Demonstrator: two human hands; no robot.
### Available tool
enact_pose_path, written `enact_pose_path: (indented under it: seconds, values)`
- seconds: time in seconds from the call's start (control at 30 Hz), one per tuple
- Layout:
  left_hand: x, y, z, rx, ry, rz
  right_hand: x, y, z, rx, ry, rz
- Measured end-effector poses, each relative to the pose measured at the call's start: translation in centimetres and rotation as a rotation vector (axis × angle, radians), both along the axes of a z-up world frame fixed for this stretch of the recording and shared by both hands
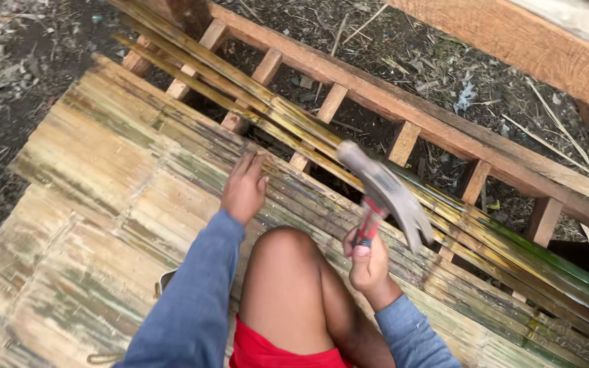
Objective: The person sits on a bamboo floor and uses a hammer to drive nails into bamboo slats attached to a wooden frame. They repeatedly pick up nails from a nearby container and hammer them into place.
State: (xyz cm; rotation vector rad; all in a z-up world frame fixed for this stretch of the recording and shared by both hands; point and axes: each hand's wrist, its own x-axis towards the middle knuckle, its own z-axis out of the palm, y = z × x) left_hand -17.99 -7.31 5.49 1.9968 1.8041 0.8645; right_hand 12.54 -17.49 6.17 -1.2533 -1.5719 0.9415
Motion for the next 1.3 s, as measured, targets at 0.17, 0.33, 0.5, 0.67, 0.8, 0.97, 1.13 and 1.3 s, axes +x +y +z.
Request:
enact_pose_path:
  seconds: [0.17,0.33,0.5,0.67,0.8,0.97,1.13,1.3]
  values:
    - [-1.4,-14.2,6.6,0.157,-0.149,0.324,-1.2,0.5,-1.4,-0.308,-0.640,-0.038]
    - [-3.7,-22.6,6.3,-0.003,-0.166,0.646,-2.0,0.3,-1.9,-0.134,-0.524,-0.072]
    - [-5.5,-27.5,-0.6,-0.620,0.159,0.445,-1.9,0.1,0.2,-0.392,-0.759,0.016]
    - [-11.1,-24.5,-5.0,-0.493,0.373,0.231,-2.8,0.5,1.1,-0.436,-0.780,0.011]
    - [-17.3,-23.5,-6.6,-0.582,0.420,0.277,-2.2,-1.0,0.0,-0.463,-0.797,0.003]
    - [-23.6,-21.3,-5.2,-0.475,0.434,0.250,-3.0,1.1,0.1,-0.455,-0.797,0.023]
    - [-22.8,-22.0,-1.2,-0.444,0.269,0.406,-4.9,2.7,0.3,-0.463,-0.733,0.029]
    - [-19.8,-20.9,1.7,0.005,-0.029,0.594,-7.3,5.0,0.4,-0.376,-0.730,0.080]
